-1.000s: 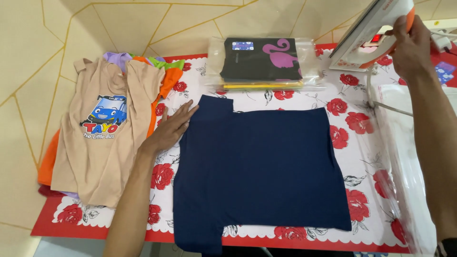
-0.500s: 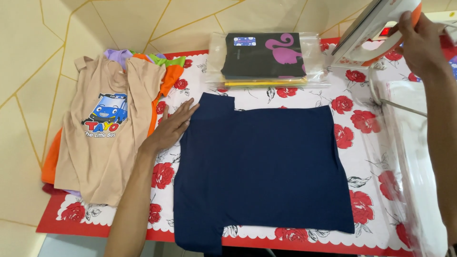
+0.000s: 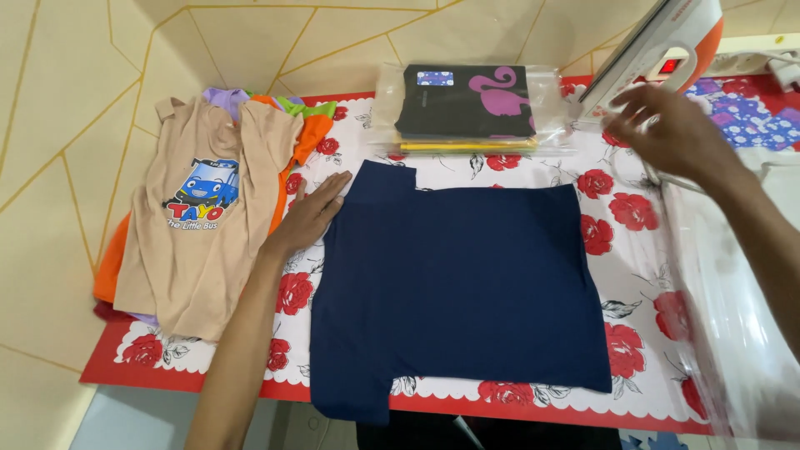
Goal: The person unfolds a dark blue shirt, spreads it out on an ironing surface, and uses a steam iron to remove wrinkles.
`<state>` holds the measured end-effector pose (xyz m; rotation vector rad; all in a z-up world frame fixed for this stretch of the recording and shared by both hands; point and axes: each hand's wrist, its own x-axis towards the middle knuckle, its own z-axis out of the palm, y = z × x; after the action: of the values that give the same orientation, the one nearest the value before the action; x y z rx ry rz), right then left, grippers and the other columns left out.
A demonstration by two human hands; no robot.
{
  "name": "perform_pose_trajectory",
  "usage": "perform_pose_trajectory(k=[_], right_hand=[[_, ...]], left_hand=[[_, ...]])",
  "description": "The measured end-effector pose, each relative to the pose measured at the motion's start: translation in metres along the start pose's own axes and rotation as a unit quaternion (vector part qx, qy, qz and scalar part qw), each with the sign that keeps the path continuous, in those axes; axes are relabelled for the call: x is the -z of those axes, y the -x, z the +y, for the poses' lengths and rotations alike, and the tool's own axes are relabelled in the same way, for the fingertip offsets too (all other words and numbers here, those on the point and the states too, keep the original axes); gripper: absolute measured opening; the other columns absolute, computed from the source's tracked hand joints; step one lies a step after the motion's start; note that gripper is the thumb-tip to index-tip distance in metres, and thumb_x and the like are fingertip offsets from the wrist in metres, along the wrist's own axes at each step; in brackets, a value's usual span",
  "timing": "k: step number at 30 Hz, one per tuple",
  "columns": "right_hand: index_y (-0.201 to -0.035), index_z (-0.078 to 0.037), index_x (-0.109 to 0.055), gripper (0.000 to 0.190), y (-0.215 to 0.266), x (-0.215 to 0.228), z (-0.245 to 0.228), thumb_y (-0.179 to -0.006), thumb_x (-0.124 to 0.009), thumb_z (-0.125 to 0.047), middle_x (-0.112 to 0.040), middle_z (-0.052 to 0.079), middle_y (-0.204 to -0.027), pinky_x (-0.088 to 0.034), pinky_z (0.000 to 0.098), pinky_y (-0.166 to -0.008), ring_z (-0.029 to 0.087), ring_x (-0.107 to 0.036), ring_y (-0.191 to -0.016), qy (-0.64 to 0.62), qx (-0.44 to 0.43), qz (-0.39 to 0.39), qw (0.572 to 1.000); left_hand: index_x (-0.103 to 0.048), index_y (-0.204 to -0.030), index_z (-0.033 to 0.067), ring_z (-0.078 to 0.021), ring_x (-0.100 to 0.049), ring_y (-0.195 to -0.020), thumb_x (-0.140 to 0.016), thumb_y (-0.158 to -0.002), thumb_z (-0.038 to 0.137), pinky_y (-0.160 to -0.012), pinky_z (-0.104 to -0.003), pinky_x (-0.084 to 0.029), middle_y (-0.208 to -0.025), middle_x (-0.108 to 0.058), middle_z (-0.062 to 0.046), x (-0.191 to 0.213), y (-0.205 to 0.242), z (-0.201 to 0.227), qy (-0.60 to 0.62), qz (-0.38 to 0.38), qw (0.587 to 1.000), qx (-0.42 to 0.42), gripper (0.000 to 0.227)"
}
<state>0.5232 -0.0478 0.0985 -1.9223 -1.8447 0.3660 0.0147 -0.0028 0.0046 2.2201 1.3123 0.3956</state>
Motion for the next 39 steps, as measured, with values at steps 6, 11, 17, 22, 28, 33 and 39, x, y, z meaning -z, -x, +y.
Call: perform_pose_trajectory(k=[6, 11, 17, 22, 28, 33, 39], right_hand=[[-0.148, -0.009, -0.052, 0.056, 0.033, -0.036, -0.043, -0.099, -0.063, -0.033, -0.059, 0.021, -0.146, -0.051, 0.0555, -0.107, 0.040, -0.056, -0.136, 0.180, 0.009, -0.209, 0.961], [-0.138, -0.016, -0.063, 0.050, 0.030, -0.060, -0.031, -0.095, -0.066, -0.041, -0.064, 0.016, -0.140, -0.057, 0.0493, -0.099, 0.034, -0.065, -0.125, 0.240, 0.037, -0.180, 0.953], [-0.129, -0.014, -0.068, 0.044, 0.000, -0.078, -0.001, -0.092, -0.073, -0.038, -0.074, 0.016, -0.124, -0.058, 0.0525, -0.094, 0.037, -0.070, -0.116, 0.164, 0.003, -0.202, 0.965], [-0.120, -0.005, -0.074, 0.033, -0.008, -0.068, -0.009, -0.093, -0.075, -0.024, -0.074, 0.023, -0.122, -0.055, 0.0535, -0.099, 0.042, -0.068, -0.119, 0.080, -0.029, -0.226, 0.970], [-0.108, -0.002, -0.076, 0.029, -0.014, -0.061, -0.003, -0.087, -0.081, -0.022, -0.077, 0.022, -0.114, -0.055, 0.0530, -0.097, 0.041, -0.070, -0.116, 0.031, -0.018, -0.237, 0.971], [-0.114, -0.006, -0.078, 0.029, -0.027, -0.067, 0.008, -0.089, -0.080, -0.021, -0.080, 0.019, -0.109, -0.055, 0.0485, -0.095, 0.038, -0.072, -0.111, 0.019, -0.015, -0.239, 0.971], [-0.116, -0.006, -0.079, 0.028, -0.022, -0.060, 0.002, -0.090, -0.079, -0.016, -0.080, 0.021, -0.107, -0.057, 0.0487, -0.095, 0.039, -0.073, -0.109, 0.035, 0.004, -0.231, 0.972]], left_hand=[[-0.032, -0.160, 0.0229, -0.0239, -0.021, -0.155, -0.028, -0.111, 0.043, -0.122, -0.058, 0.011, -0.164, -0.034, -0.008, -0.002, -0.002, -0.006, -0.023, 0.007, 1.000, 0.007, 0.053], [-0.041, -0.155, 0.0200, -0.0303, -0.036, -0.147, -0.037, -0.109, 0.033, -0.121, -0.062, -0.009, -0.156, -0.045, -0.013, 0.005, -0.020, -0.025, -0.067, 0.009, 0.998, -0.015, 0.048], [-0.072, -0.122, 0.0215, -0.0309, -0.071, -0.107, -0.056, -0.103, 0.032, -0.096, -0.048, -0.047, -0.104, -0.076, -0.010, 0.001, -0.069, -0.024, -0.168, 0.135, 0.976, -0.034, 0.027], [-0.063, -0.133, 0.0214, -0.0328, -0.059, -0.124, -0.064, -0.099, 0.044, -0.102, -0.056, -0.043, -0.127, -0.064, -0.009, -0.014, -0.101, -0.016, -0.139, 0.088, 0.986, -0.031, 0.041], [-0.068, -0.122, 0.0172, -0.0318, -0.064, -0.109, -0.077, -0.089, 0.034, -0.098, -0.051, -0.045, -0.102, -0.070, -0.007, -0.018, -0.120, -0.022, -0.100, 0.063, 0.993, 0.011, 0.038], [-0.076, -0.100, 0.0108, -0.0365, -0.071, -0.094, -0.080, -0.084, 0.020, -0.085, -0.048, -0.054, -0.090, -0.072, -0.014, -0.013, -0.122, -0.025, -0.009, 0.056, 0.998, 0.000, 0.019], [-0.074, -0.110, 0.0077, -0.0363, -0.072, -0.096, -0.078, -0.089, 0.011, -0.080, -0.039, -0.059, -0.106, -0.069, -0.023, 0.012, -0.100, -0.002, 0.102, 0.065, 0.990, -0.075, 0.021]])
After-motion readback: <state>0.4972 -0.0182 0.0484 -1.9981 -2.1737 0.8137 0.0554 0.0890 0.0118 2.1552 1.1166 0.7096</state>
